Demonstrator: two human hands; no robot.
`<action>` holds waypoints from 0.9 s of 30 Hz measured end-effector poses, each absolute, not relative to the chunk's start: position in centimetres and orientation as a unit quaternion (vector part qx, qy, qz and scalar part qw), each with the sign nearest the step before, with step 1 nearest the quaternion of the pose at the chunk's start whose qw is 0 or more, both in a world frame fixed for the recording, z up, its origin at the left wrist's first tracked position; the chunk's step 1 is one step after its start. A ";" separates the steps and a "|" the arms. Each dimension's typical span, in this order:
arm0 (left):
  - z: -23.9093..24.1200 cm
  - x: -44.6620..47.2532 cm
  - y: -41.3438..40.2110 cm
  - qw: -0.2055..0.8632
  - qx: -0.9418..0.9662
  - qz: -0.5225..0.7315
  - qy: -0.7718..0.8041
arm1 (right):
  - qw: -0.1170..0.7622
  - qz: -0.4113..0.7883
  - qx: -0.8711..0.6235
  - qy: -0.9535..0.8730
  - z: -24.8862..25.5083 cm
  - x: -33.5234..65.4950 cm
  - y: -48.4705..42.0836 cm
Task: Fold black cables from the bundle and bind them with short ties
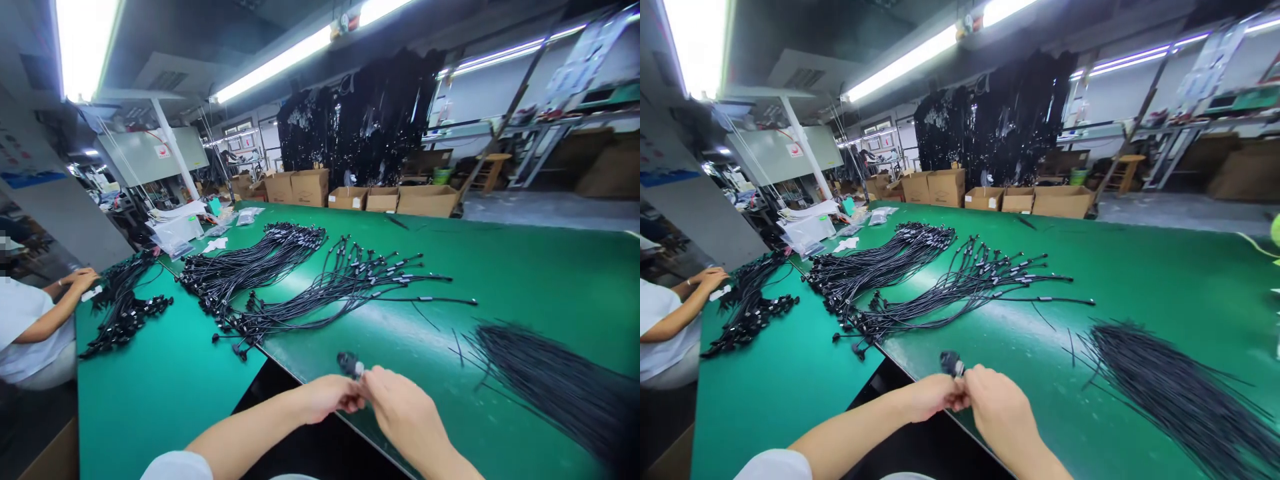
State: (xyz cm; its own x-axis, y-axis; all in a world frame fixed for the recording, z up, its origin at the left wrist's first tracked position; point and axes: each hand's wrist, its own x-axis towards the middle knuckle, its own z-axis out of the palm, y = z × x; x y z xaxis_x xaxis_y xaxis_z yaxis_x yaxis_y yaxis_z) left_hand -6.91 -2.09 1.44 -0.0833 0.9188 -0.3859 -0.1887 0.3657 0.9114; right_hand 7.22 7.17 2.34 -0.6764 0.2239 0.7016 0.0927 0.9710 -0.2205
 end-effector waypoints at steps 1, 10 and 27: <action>1.2 -7.1 -1.7 0.606 0.275 0.484 0.567 | 0.399 0.055 -0.050 -0.914 2.4 7.2 6.5; 4.1 -6.3 -3.3 0.395 0.417 0.553 0.604 | 0.347 0.078 -0.165 -0.920 2.2 8.3 7.2; 0.7 -1.8 -2.1 0.415 0.487 0.462 0.614 | 0.351 0.453 -0.339 -0.746 0.9 9.9 5.3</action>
